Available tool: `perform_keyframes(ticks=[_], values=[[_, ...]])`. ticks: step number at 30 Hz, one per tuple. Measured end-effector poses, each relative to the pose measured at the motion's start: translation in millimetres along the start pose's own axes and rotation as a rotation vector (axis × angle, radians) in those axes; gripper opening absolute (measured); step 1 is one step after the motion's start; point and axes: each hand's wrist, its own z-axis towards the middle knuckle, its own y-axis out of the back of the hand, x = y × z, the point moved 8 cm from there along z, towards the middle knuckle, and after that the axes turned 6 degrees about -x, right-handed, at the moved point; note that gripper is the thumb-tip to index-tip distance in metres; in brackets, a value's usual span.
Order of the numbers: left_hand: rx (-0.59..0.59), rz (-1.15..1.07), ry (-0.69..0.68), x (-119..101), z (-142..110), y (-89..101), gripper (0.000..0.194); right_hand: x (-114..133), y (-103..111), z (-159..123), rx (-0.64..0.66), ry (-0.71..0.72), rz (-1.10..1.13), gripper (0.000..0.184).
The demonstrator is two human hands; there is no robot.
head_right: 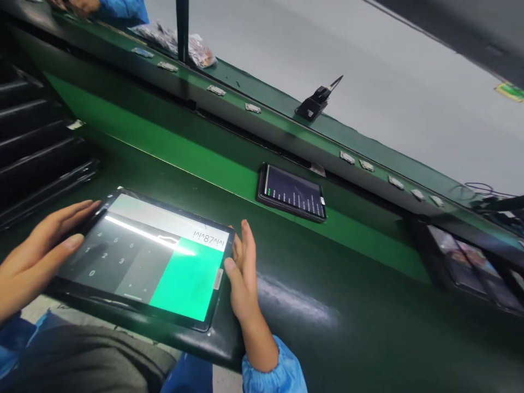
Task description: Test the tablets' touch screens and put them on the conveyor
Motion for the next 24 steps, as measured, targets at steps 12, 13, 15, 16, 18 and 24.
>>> perform_keyframes(ticks=[12,13,15,16,18,24], values=[[0.118,0.002,-0.121,5.0,-17.7,-6.3,0.065,-19.3,10.8,14.4,-0.028,-0.087,-0.147,0.057],[0.121,0.003,-0.132,4.4,-17.8,-6.6,0.065,-19.4,12.4,14.9,-0.031,-0.079,-0.163,0.057],[0.118,0.01,-0.143,3.6,-17.3,-6.7,0.066,-20.1,14.2,15.8,-0.024,-0.069,-0.178,0.056],[0.113,0.014,-0.146,3.5,-16.8,-6.5,0.066,-20.4,14.7,16.1,-0.018,-0.064,-0.183,0.056],[0.106,0.02,-0.152,3.3,-16.1,-6.3,0.065,-21.0,15.0,16.5,-0.004,-0.059,-0.195,0.056],[0.104,0.03,-0.165,3.2,-15.7,-5.4,0.066,-22.8,16.3,16.6,0.001,-0.063,-0.194,0.057]])
